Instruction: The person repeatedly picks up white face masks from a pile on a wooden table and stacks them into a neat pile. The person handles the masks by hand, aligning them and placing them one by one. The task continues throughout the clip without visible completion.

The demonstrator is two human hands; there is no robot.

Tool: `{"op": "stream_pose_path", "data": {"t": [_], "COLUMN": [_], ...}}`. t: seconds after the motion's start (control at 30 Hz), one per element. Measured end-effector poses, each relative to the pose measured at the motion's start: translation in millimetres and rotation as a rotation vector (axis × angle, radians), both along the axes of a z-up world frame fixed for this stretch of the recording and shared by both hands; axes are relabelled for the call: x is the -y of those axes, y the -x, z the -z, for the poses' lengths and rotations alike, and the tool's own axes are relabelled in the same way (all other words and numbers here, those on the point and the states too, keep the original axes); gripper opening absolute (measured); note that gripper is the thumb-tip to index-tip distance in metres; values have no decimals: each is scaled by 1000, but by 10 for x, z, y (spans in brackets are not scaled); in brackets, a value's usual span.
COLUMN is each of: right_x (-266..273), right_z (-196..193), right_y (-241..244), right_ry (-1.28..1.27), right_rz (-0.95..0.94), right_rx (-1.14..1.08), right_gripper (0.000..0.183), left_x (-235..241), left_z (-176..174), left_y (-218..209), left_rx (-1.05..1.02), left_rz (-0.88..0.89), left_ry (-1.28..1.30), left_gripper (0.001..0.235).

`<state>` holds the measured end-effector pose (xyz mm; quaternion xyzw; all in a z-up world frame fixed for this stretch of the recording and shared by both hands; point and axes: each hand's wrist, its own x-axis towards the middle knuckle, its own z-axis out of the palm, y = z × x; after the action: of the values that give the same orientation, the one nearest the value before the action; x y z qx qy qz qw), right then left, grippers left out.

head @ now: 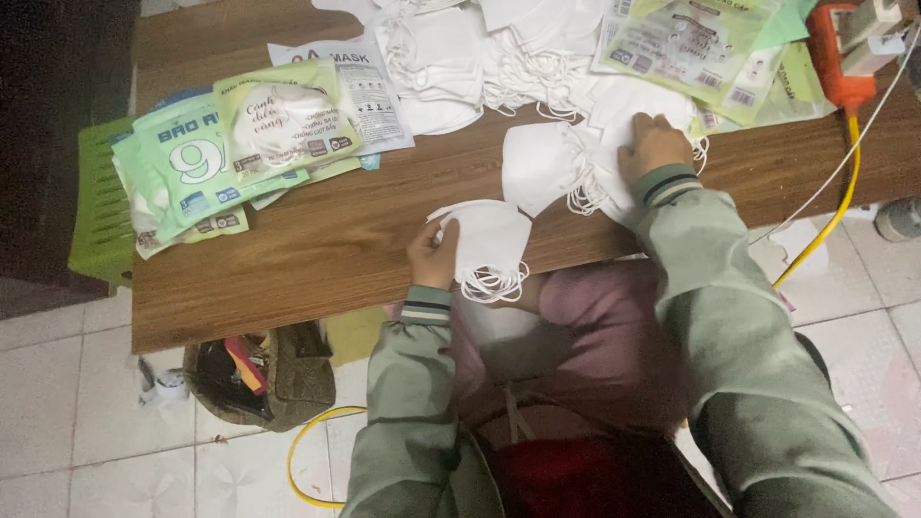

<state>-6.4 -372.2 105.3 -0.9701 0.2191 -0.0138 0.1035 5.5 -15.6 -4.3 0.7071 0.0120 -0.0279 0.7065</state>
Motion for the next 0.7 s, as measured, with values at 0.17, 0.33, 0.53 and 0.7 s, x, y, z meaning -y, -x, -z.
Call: {"op": "stream_pose_path", "data": {"t": [0.17,0.33,0.53,0.7], "right_x": [-2,-52,-101,78], "right_z": [41,-1,-120,90], "right_y": [-38,-47,30,-143], "right_ry": [53,30,-10,-2], "right_rz": [-22,5,1,6], "right_rx": [-11,-72,-107,-164], "right_gripper": [41,42,45,49], "left_x": [-35,-23,-4,21], "left_z": [4,-18,174,294], "left_y": [-22,-1,-53,-100], "left_rx": [-14,-47,-15,118], "left_rz": [31,31,9,-57], "left_ry": [-16,-7,-28,-87], "left_gripper": [24,23,25,21]}}
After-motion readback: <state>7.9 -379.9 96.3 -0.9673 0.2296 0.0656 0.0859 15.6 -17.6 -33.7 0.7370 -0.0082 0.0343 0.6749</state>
